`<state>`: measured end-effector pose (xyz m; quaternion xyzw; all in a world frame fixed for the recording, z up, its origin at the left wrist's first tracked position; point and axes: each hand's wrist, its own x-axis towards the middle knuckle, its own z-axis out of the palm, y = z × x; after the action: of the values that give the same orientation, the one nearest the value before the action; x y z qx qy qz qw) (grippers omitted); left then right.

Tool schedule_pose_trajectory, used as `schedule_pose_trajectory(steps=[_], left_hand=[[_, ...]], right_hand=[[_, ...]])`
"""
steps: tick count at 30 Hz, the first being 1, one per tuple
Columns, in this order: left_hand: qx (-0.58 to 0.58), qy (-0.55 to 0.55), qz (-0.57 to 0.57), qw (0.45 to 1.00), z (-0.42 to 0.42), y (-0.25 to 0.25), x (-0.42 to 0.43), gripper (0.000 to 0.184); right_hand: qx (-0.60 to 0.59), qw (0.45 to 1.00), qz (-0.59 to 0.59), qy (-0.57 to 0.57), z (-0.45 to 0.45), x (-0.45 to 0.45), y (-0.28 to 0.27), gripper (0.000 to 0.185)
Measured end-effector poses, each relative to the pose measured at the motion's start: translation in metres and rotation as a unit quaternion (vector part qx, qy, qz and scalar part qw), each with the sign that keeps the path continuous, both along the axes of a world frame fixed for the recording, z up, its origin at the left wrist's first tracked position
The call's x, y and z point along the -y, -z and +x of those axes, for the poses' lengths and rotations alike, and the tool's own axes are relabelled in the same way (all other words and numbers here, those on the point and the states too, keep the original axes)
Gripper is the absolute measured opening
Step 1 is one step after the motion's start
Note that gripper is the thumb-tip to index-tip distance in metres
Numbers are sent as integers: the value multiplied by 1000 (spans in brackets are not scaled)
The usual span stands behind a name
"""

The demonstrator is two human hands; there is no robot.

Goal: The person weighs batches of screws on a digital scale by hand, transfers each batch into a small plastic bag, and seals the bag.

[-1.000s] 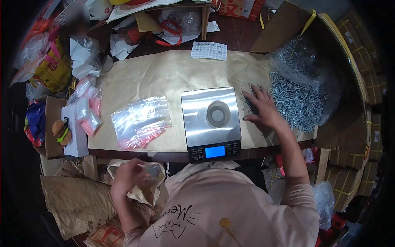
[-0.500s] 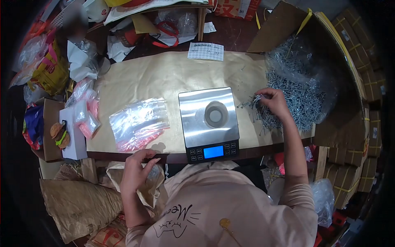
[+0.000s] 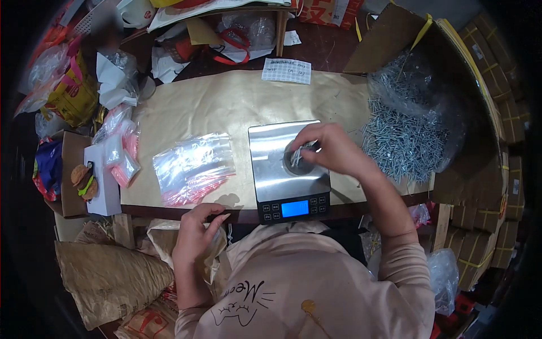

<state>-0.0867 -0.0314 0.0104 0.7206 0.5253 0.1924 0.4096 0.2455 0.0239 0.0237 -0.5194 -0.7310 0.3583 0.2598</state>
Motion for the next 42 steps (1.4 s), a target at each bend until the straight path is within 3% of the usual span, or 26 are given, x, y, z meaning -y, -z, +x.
schedule_pose_trajectory(steps=[4, 7, 10, 12, 16, 18, 20, 22, 23, 26, 29, 32, 35, 38, 42], left_hand=[[1, -8, -2, 1000, 5, -4, 0, 17], [0, 0, 7, 1000, 11, -1, -3, 15], [19, 24, 59, 998, 17, 13, -11, 15], [-29, 33, 157, 987, 21, 27, -19, 16], [-159, 21, 275, 948, 27, 58, -35, 20], [-154, 19, 282, 947, 28, 72, -40, 19], [-131, 17, 297, 946, 27, 78, -41, 18], [-87, -38, 232, 968, 36, 70, -38, 16], [-65, -67, 200, 975, 40, 67, -37, 16], [-44, -106, 181, 977, 44, 68, -36, 20], [8, -96, 142, 985, 40, 80, -37, 20], [63, -63, 204, 975, 42, 76, -37, 23], [24, -59, 239, 969, 41, 61, -34, 33], [57, -75, 221, 971, 39, 49, -32, 39], [42, -92, 229, 968, 39, 36, -29, 41]], right_hand=[[66, 997, 42, 8, -12, 6, 14, 19], [46, 997, 45, 48, -5, 11, 2, 17], [-43, 991, -14, 126, 7, 16, -7, 16], [-146, 978, -47, 140, 23, 20, -2, 15], [-351, 914, -87, 181, 50, 31, 6, 14], [-461, 864, -76, 186, 54, 33, 18, 14], [-387, 895, -131, 180, 55, 36, 17, 16], [-354, 902, -197, 150, 50, 35, 17, 16], [-283, 928, -184, 159, 41, 33, 17, 14], [-58, 992, -69, 89, 13, 29, 20, 11], [146, 982, 101, 61, -8, 26, 34, 16], [194, 979, 16, 63, -18, 21, 29, 18], [173, 983, 17, 58, -15, 22, 25, 16], [76, 992, -55, 85, -6, 23, 14, 16], [34, 991, 8, 126, 2, 21, 19, 14]])
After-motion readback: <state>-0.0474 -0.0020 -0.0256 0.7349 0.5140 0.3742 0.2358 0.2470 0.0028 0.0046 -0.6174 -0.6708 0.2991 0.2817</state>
